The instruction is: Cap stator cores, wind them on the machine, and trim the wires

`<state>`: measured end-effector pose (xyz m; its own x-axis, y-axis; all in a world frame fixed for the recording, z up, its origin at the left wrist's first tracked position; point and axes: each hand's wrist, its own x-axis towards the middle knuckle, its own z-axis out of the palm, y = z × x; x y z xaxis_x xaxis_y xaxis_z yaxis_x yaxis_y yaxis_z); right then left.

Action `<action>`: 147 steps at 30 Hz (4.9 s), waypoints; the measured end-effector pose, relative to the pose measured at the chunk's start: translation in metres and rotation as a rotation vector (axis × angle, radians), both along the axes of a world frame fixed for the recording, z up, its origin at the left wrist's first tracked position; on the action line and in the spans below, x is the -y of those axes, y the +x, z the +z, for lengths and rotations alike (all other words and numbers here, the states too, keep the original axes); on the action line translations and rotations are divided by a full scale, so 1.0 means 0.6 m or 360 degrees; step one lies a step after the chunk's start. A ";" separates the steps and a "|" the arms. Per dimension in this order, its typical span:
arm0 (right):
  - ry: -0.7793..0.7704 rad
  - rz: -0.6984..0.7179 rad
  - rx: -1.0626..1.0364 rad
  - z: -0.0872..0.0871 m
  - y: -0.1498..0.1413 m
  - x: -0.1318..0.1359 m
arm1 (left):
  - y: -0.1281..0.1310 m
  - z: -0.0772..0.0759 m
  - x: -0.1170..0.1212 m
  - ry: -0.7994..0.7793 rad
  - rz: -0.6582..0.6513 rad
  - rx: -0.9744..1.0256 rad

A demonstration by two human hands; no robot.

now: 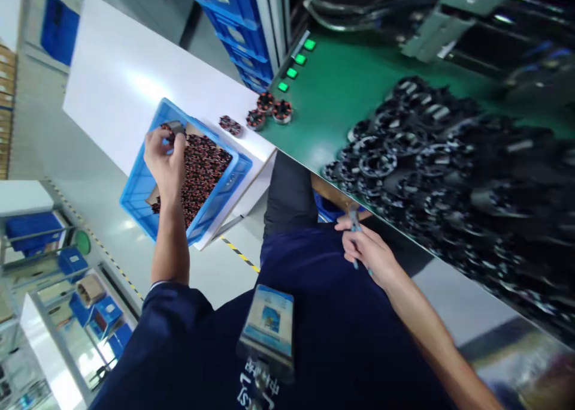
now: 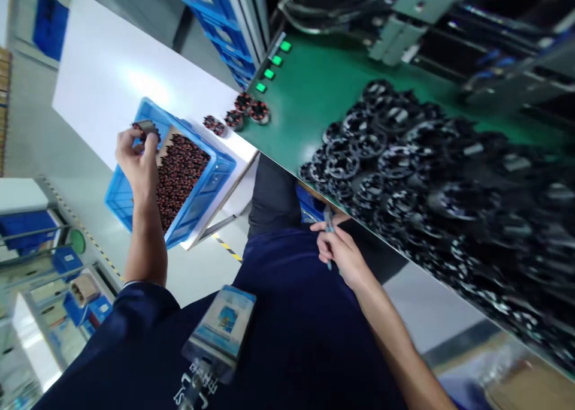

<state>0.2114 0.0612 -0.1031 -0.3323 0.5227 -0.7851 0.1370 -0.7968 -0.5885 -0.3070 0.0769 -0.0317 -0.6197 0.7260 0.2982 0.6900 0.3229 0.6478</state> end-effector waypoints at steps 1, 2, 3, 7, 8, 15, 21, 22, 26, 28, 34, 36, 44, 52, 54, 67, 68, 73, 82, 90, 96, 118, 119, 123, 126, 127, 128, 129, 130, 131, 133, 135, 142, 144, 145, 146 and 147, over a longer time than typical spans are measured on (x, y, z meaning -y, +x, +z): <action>-0.0019 0.0005 0.0026 0.001 -0.003 -0.001 | -0.057 0.006 -0.021 -0.0126 0.0155 -0.0212; -0.0035 0.0017 0.0052 0.001 -0.006 -0.002 | -0.106 0.006 -0.042 -0.0356 0.0290 -0.0350; -0.0043 0.0031 0.0075 0.002 -0.010 -0.003 | -0.145 0.001 -0.061 -0.0605 0.0358 -0.0437; -0.0055 0.0098 0.0155 0.000 -0.026 -0.003 | -0.212 -0.055 -0.116 -0.1047 0.0311 -0.0431; -0.0056 0.0111 0.0167 -0.002 -0.030 -0.003 | -0.213 -0.072 -0.124 -0.1055 0.0288 -0.0418; -0.0062 0.0169 0.0198 -0.006 -0.044 -0.003 | -0.219 -0.146 -0.141 -0.1164 0.0126 -0.0344; -0.0035 0.0228 0.0174 -0.012 -0.051 -0.010 | -0.243 -0.145 -0.098 -0.1102 -0.0055 -0.0195; -0.0025 0.0240 0.0170 -0.014 -0.052 -0.011 | -0.246 -0.144 -0.085 -0.1085 -0.0045 -0.0165; 0.0017 0.0275 0.0162 -0.023 -0.053 -0.010 | -0.246 -0.146 -0.037 -0.1101 0.0035 -0.0048; 0.0031 0.0280 0.0158 -0.026 -0.050 -0.008 | -0.241 -0.152 -0.022 -0.1131 0.0024 0.0002; 0.0063 0.0288 0.0138 -0.031 -0.043 -0.006 | -0.207 -0.164 -0.003 -0.1189 0.0114 -0.0050; 0.0081 0.0302 0.0125 -0.031 -0.049 -0.006 | -0.190 -0.164 0.002 -0.1193 0.0113 -0.0066; 0.0289 0.0469 0.0134 -0.027 -0.046 -0.002 | -0.184 -0.124 0.049 -0.1112 0.0042 -0.0059; 0.1066 0.0950 0.0225 -0.003 -0.066 -0.019 | -0.243 -0.059 0.166 -0.1258 0.0151 0.0161; 0.1317 0.1149 0.0141 0.013 -0.131 -0.035 | -0.238 -0.071 0.167 -0.1237 0.0078 0.0201; 0.2550 0.1885 0.0004 0.029 -0.618 -0.103 | -0.192 -0.151 0.163 -0.1180 0.0075 0.0102; 0.2573 0.1895 0.0013 0.023 -0.618 -0.103 | -0.199 -0.148 0.170 -0.1180 0.0052 0.0115; 0.2602 0.1923 0.0050 0.005 -0.611 -0.106 | -0.269 -0.098 0.242 -0.1251 0.0209 0.0113; 0.2529 0.1908 0.0070 0.003 -0.615 -0.107 | -0.251 -0.092 0.371 -0.1592 0.0393 0.0132; 0.2387 0.1855 0.0020 0.002 -0.616 -0.106 | -0.248 -0.071 0.281 -0.1329 0.0136 0.0087; 0.2163 0.1581 -0.0291 0.003 -0.623 -0.114 | -0.193 -0.096 0.174 -0.1171 -0.0162 0.0055; 0.1085 -0.0107 0.0057 0.078 0.001 0.044 | 0.247 -0.086 -0.247 -0.0764 -0.0977 -0.0535; 0.1070 -0.0158 0.0060 0.078 0.012 0.048 | 0.249 -0.080 -0.253 -0.0745 -0.0979 -0.0534; 0.1009 -0.0341 -0.0006 0.086 0.031 0.055 | 0.282 -0.039 -0.238 -0.0562 -0.1030 -0.0460; 0.1011 -0.0463 -0.0042 0.115 0.034 0.042 | 0.345 0.012 -0.178 -0.0269 -0.1192 -0.0274; 0.1067 -0.0486 -0.0056 0.129 0.034 0.034 | 0.370 0.034 -0.154 -0.0078 -0.1257 -0.0156; 0.1194 -0.0497 -0.0074 0.145 0.034 0.025 | 0.396 0.058 -0.130 0.0120 -0.1324 -0.0033; 0.1357 -0.0502 -0.0086 0.160 0.034 0.014 | 0.421 0.084 -0.107 0.0237 -0.1407 0.0066; 0.1523 -0.0512 -0.0098 0.176 0.032 0.003 | 0.445 0.109 -0.088 0.0341 -0.1469 0.0156; 0.1667 -0.0527 -0.0112 0.190 0.029 -0.007 | 0.466 0.132 -0.072 0.0420 -0.1526 0.0228; 0.1854 -0.0574 -0.0138 0.215 0.020 -0.023 | 0.500 0.167 -0.050 0.0451 -0.1597 0.0312; 0.1957 -0.0637 -0.0190 0.230 0.011 -0.031 | 0.519 0.183 -0.038 0.0445 -0.1617 0.0337; 0.1760 -0.0678 -0.0249 0.229 0.010 -0.025 | 0.521 0.167 -0.024 0.0329 -0.1606 0.0431; 0.1658 -0.0720 -0.0232 0.225 0.011 -0.024 | 0.525 0.165 -0.023 0.0353 -0.1565 0.0359; 0.1627 -0.0728 -0.0217 0.224 0.011 -0.023 | 0.528 0.164 -0.023 0.0373 -0.1544 0.0326; 0.1613 -0.0727 -0.0192 0.223 0.012 -0.023 | 0.531 0.164 -0.024 0.0375 -0.1532 0.0322; 0.1612 -0.0725 -0.0158 0.223 0.013 -0.022 | 0.534 0.163 -0.024 0.0345 -0.1538 0.0361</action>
<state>0.2191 0.0747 0.0308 0.0162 0.9956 0.0926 -0.1296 0.0939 -0.9871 0.0135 0.0913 0.0659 0.1454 0.8904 0.4313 0.4471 -0.4480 0.7742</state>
